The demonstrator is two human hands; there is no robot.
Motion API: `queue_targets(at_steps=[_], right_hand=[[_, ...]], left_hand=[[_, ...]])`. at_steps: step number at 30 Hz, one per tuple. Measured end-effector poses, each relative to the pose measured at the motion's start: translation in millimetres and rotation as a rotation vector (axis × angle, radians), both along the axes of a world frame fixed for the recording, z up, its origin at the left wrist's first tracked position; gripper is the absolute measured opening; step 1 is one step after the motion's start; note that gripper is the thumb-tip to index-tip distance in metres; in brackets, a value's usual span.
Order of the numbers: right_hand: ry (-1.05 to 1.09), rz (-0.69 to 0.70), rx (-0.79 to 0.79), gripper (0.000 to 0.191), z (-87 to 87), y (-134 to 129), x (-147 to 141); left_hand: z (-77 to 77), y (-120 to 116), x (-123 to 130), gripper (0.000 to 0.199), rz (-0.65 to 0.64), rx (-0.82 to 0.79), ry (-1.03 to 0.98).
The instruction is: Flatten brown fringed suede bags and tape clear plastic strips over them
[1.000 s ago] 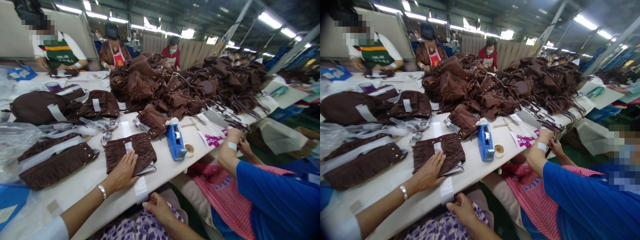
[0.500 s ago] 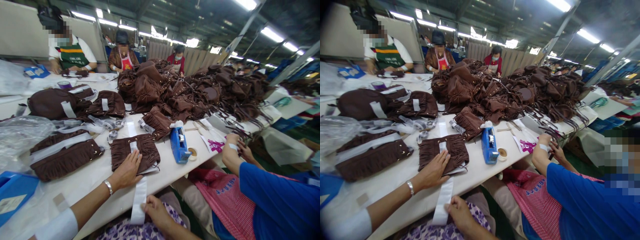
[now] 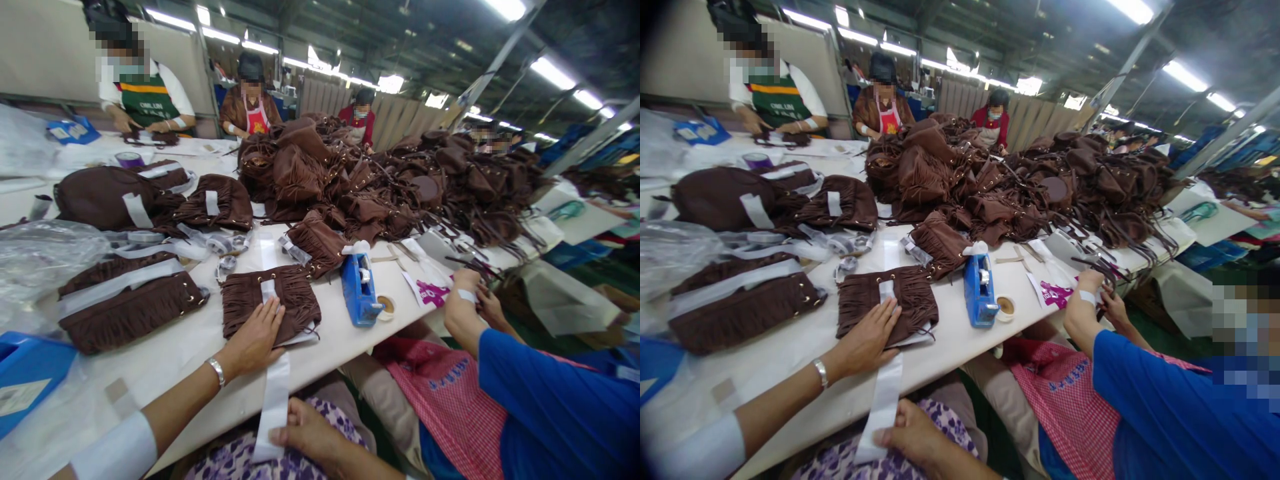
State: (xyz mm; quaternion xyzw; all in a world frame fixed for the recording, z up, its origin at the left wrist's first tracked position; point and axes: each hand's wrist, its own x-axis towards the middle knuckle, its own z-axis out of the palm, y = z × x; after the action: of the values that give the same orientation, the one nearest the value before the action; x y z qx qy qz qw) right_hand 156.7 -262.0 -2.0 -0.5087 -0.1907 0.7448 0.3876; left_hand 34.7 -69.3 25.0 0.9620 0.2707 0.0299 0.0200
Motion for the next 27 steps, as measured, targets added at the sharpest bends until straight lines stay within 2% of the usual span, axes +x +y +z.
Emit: queue_targets(at_steps=[2,4,8,11,16,20,24,27], right_hand=[[0.031,0.100,0.013,0.056,14.0,-2.2,0.3],[0.026,0.156,0.042,0.047,27.0,-4.8,0.3],[0.003,0.087,0.105,0.040,42.7,-11.2,-0.5],[-0.074,0.002,0.088,0.039,41.6,-17.1,0.8],[-0.445,-0.103,0.136,0.029,32.7,-27.1,8.5],[-0.656,0.016,0.193,0.010,35.1,-28.9,11.1],[-0.906,0.118,0.322,0.026,40.1,-24.2,15.3],[-1.068,0.264,0.423,0.032,44.3,-19.2,22.6]], left_hand=[[-1.0,-0.3,-0.3,0.088,0.003,-0.007,-0.003],[-1.5,-0.5,-0.8,0.088,0.006,-0.013,-0.007],[-0.2,-1.7,-1.7,0.089,0.010,-0.010,-0.015],[1.2,-2.8,-1.9,0.089,0.008,0.001,-0.018],[0.3,-3.6,-2.4,0.089,0.006,0.018,-0.027],[-1.9,-3.5,-3.1,0.090,0.011,0.022,-0.033],[-2.1,-3.9,-3.1,0.090,0.015,0.019,-0.034],[-0.6,-4.6,-2.8,0.090,0.014,0.013,-0.034]])
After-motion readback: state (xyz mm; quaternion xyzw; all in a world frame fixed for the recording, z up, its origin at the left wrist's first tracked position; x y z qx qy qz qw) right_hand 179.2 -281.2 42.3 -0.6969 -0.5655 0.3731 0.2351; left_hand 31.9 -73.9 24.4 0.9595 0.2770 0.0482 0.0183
